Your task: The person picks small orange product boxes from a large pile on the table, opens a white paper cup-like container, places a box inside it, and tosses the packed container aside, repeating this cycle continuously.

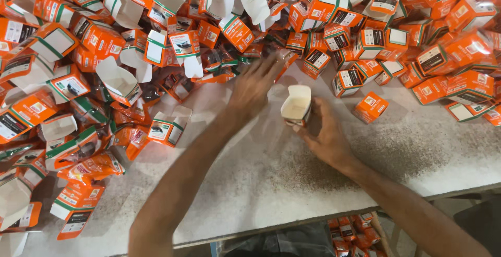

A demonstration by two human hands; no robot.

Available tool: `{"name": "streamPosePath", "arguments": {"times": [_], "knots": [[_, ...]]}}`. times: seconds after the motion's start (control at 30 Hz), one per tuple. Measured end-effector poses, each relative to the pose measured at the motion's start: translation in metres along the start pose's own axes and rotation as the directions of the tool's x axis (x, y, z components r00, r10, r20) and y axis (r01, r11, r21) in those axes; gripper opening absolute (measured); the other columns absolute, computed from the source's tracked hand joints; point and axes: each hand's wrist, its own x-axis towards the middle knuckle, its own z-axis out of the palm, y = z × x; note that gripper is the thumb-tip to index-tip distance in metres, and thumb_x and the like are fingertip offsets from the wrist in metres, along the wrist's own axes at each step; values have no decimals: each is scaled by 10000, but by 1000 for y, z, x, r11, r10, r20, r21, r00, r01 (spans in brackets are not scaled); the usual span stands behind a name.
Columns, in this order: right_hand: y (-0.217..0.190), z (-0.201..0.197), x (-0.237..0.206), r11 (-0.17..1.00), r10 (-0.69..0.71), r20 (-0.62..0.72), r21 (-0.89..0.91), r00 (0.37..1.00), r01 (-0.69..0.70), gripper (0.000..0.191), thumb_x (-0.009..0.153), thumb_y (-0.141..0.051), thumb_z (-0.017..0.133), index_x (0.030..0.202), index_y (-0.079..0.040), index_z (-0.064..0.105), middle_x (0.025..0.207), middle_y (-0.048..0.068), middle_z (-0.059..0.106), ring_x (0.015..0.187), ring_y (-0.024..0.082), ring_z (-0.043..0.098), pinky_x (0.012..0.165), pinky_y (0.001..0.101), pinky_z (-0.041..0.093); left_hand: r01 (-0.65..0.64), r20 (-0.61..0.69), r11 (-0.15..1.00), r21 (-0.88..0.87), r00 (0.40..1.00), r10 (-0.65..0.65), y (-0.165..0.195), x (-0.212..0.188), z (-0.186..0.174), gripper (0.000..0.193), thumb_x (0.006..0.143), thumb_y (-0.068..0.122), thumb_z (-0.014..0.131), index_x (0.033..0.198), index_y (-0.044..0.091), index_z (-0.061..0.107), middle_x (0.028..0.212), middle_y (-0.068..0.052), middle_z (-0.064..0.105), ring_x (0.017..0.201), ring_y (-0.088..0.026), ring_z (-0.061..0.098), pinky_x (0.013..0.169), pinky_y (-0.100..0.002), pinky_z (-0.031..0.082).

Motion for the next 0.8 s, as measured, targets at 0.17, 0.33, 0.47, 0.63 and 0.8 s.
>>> {"name": "streamPosePath", "arguments": {"times": [0.17,0.33,0.47,0.63,0.8], "knots": [[-14,-4,-3,986,154,47,-64,987,-151,611,821,-152,811,1331,5,512,1203,135,687,1153,213,678,1003,348,536,-135,246,917,376,968,41,-20,39,26,327,912,169,592,1231,100,581,1216,-103,638,1111,-264,607,964,-457,474],[-22,-12,-5,984,6,77,-179,997,8,525,781,-198,866,1208,-6,628,1168,156,681,1115,295,670,975,399,522,90,118,994,-68,990,-81,1,-9,-11,393,782,-54,655,1156,38,575,1182,-153,674,1110,-360,664,905,-473,549],[-18,5,-10,959,-100,94,-257,991,121,599,686,-214,902,1185,6,653,1171,165,686,1124,352,640,970,439,504,115,-231,954,-278,956,-183,45,-72,-73,385,854,-197,702,1147,30,597,1284,-181,675,1129,-308,707,948,-408,623],[-19,31,-19,958,-114,165,-244,980,153,541,697,-69,838,1203,-11,657,1202,151,687,1163,355,640,981,418,523,-222,-103,970,-93,972,213,82,-95,-96,320,794,4,702,1058,-6,522,1278,-219,691,1229,-444,590,1033,-572,540],[-28,28,-19,956,-156,182,-220,971,195,583,674,10,773,1245,1,654,1219,154,678,1166,370,640,999,424,522,-218,-12,970,105,975,221,78,-85,-90,280,942,45,708,1217,57,652,1208,-121,674,1390,-350,489,1180,-627,371]]}}
